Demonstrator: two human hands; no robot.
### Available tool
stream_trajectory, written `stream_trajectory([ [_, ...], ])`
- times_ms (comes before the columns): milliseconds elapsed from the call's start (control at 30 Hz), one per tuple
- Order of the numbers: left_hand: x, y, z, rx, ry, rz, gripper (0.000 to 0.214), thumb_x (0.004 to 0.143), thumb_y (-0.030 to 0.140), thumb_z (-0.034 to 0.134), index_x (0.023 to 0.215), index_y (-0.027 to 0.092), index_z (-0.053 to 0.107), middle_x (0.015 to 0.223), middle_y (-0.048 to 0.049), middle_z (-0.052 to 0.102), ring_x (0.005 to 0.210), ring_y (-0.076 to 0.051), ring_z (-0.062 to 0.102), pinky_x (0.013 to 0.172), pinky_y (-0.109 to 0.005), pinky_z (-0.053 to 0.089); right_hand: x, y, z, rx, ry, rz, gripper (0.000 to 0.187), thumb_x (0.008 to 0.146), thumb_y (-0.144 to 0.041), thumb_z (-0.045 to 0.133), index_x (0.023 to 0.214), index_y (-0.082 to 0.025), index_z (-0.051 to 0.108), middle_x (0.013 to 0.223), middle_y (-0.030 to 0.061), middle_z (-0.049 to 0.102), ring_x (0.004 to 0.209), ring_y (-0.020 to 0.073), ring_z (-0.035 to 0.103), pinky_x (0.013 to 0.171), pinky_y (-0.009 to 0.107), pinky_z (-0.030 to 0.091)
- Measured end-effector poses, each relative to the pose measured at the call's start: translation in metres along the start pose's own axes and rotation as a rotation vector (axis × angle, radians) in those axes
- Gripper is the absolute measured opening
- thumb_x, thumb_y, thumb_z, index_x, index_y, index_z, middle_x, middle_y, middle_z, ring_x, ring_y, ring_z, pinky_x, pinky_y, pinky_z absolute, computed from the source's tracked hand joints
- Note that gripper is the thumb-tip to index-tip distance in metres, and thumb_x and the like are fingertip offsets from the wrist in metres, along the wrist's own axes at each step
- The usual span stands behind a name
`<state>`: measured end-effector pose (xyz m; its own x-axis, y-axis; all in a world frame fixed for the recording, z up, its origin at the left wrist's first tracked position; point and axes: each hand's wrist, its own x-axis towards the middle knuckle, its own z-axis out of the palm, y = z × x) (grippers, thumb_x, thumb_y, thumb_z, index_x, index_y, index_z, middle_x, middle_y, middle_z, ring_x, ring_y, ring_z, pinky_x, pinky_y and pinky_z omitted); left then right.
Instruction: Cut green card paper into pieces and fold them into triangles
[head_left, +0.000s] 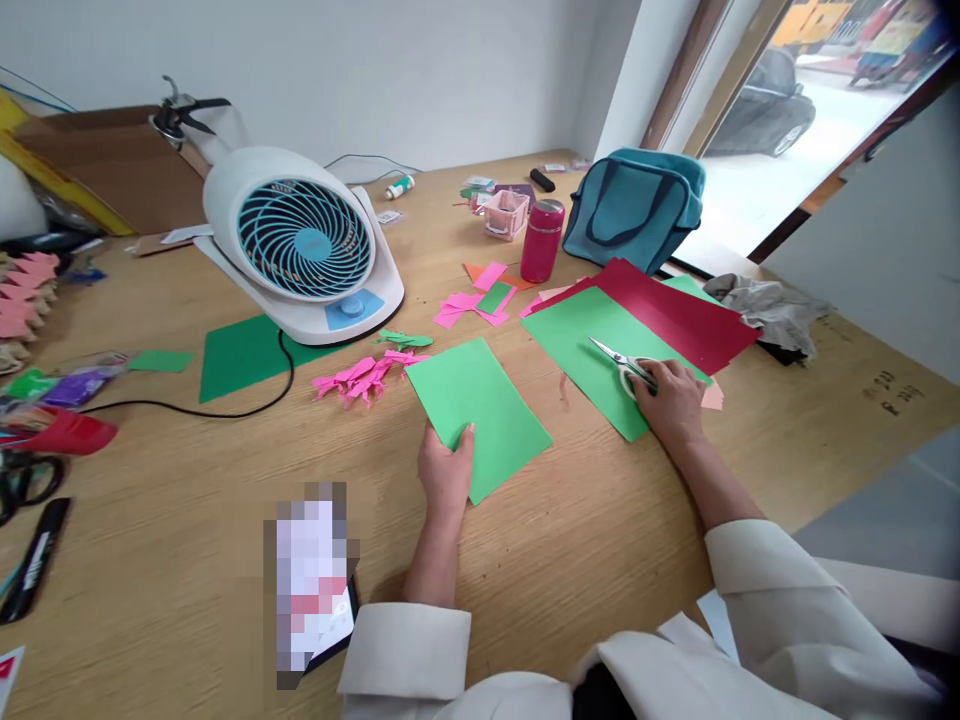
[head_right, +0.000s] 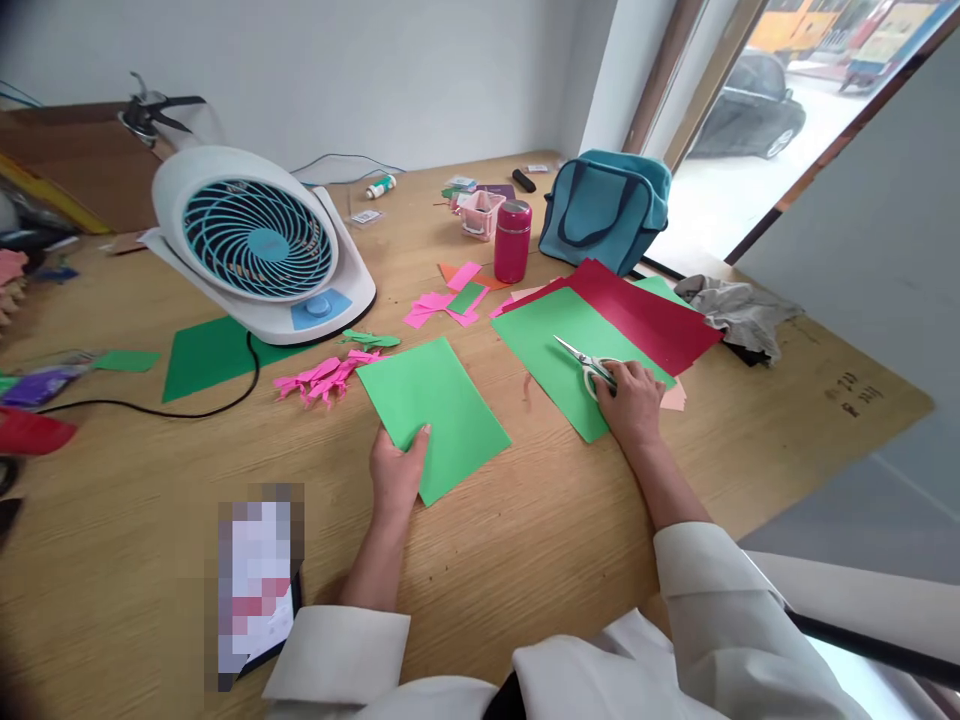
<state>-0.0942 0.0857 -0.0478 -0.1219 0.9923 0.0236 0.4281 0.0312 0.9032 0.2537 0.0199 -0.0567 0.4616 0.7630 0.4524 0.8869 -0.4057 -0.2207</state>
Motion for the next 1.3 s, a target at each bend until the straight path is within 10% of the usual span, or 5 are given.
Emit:
stream_trajectory([
  [300,-0.002,-0.001,-0.001,-0.328,-0.053,0.031,0.04,0.075,0.035,0.074,0.109,0.017,0.065,0.108,-0.0108,0.074,0.096,-0.023,0.07,0.087,-0.034,0.053,-0.011,-0.025,-0.017,0.289,0.095,-0.055,0.027,0.093,-0.036,0.051,0.103,-0.02,0.069,0.107,0.014,0.065,0.105,0.0303,0.056,0.093,0.047,0.037],
  [500,-0.013,0.006,0.002,-0.412,-0.14,0.009,0.042,0.073,0.037,0.078,0.108,0.016,0.066,0.106,-0.0098,0.075,0.093,-0.023,0.07,0.085,-0.034,0.054,-0.03,-0.088,-0.033,0.761,-0.291,-0.118,0.031,0.096,-0.043,0.048,0.108,-0.022,0.067,0.101,0.0077,0.073,0.084,0.0196,0.065,0.075,0.034,0.051],
  [633,-0.02,0.011,0.003,-0.424,-0.186,-0.009,0.044,0.072,0.038,0.079,0.109,0.016,0.066,0.107,-0.0095,0.075,0.093,-0.022,0.07,0.085,-0.034,0.054,-0.024,-0.107,-0.042,1.101,-0.684,0.081,0.041,0.09,-0.054,0.053,0.099,-0.018,0.071,0.087,0.0065,0.072,0.078,0.0185,0.065,0.075,0.033,0.052],
  [1000,-0.024,0.016,0.006,-0.391,-0.152,-0.115,0.048,0.069,0.04,0.081,0.107,0.015,0.067,0.107,-0.0103,0.075,0.093,-0.024,0.07,0.086,-0.037,0.054,-0.002,-0.107,-0.042,1.115,-0.832,0.031,0.046,0.088,-0.057,0.055,0.063,-0.018,0.054,0.059,-0.0031,0.047,0.057,0.0105,0.043,0.055,0.026,0.034],
  [1300,-0.024,0.017,0.008,-0.225,-0.134,-0.12,0.031,0.077,0.039,0.072,0.098,0.016,0.071,0.102,-0.0086,0.075,0.09,-0.023,0.069,0.081,-0.032,0.052,-0.014,-0.1,-0.017,1.061,-0.779,0.017,0.031,0.09,-0.048,0.056,0.077,-0.02,0.06,0.063,-0.0028,0.04,0.058,0.0121,0.034,0.052,0.026,0.027],
])
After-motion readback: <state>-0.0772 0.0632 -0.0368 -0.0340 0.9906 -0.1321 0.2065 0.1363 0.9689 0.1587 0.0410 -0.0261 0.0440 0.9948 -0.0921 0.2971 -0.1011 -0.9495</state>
